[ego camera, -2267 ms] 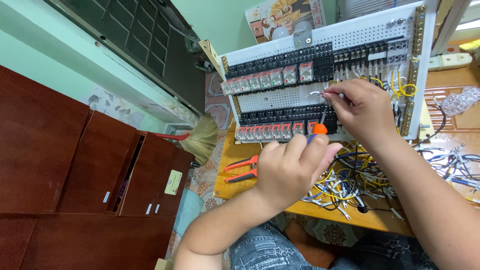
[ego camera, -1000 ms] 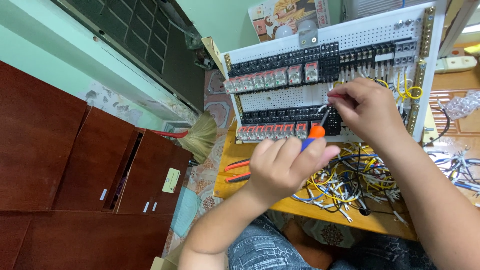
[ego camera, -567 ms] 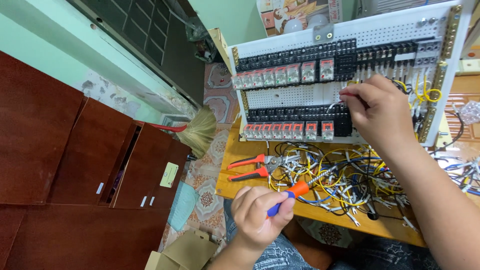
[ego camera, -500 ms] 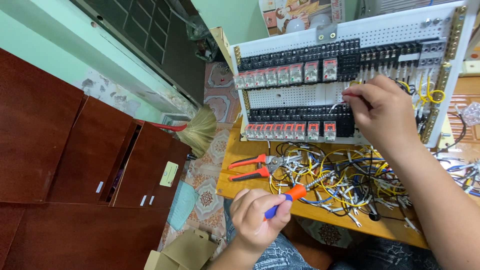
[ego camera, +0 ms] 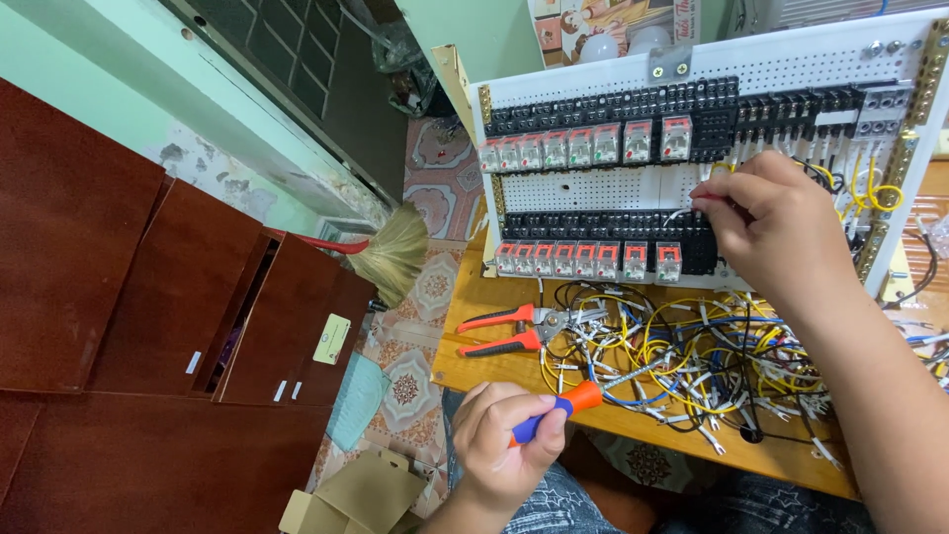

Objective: Connecting and securing wires to an electrical relay board using a screwdriver and pliers.

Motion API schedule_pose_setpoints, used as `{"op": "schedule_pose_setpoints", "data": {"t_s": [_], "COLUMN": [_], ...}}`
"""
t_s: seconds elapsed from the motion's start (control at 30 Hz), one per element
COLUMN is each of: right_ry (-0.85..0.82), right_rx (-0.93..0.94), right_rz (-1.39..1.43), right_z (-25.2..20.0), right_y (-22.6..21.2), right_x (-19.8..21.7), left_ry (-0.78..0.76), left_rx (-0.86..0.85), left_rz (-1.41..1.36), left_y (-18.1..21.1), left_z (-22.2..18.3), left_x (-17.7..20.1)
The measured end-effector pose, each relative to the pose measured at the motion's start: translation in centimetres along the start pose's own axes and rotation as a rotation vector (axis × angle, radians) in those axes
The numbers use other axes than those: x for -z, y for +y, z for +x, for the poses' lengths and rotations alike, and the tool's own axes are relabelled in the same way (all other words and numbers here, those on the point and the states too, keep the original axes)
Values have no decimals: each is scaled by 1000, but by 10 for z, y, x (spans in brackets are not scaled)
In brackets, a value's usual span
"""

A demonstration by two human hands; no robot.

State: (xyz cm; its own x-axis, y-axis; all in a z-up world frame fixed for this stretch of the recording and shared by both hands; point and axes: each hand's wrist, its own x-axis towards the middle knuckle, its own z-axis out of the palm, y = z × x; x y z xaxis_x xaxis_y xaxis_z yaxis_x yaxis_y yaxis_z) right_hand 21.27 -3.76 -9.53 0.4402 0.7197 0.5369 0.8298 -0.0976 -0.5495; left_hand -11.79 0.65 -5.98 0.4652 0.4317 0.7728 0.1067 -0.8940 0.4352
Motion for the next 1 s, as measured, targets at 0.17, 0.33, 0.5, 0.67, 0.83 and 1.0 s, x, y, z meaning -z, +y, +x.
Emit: {"op": "schedule_pose_setpoints", "data": {"t_s": [0.17, 0.33, 0.5, 0.67, 0.83, 1.0], "right_ry": [-5, -11, -1, 8, 15, 36], "right_rx": [1, -31, -20, -47, -41, -14], "right_rz": [-9, 6, 22, 19, 5, 22], "right_z": [2, 3, 3, 1, 2, 0], "right_y": [-5, -4, -2, -1, 0, 1], "right_x": [2, 3, 3, 1, -1, -2], "left_ry": [91, 151, 59, 73, 40, 72], "left_rx": [-66, -154, -367, -424, -516, -589], "left_rz": [-256, -433, -226, -141, -69, 126], "left_y": [-18, -19, -17, -19, -15, 1], "left_z": [0, 31, 56, 58, 64, 78], "left_x": [-27, -58, -87, -100, -101, -92]}}
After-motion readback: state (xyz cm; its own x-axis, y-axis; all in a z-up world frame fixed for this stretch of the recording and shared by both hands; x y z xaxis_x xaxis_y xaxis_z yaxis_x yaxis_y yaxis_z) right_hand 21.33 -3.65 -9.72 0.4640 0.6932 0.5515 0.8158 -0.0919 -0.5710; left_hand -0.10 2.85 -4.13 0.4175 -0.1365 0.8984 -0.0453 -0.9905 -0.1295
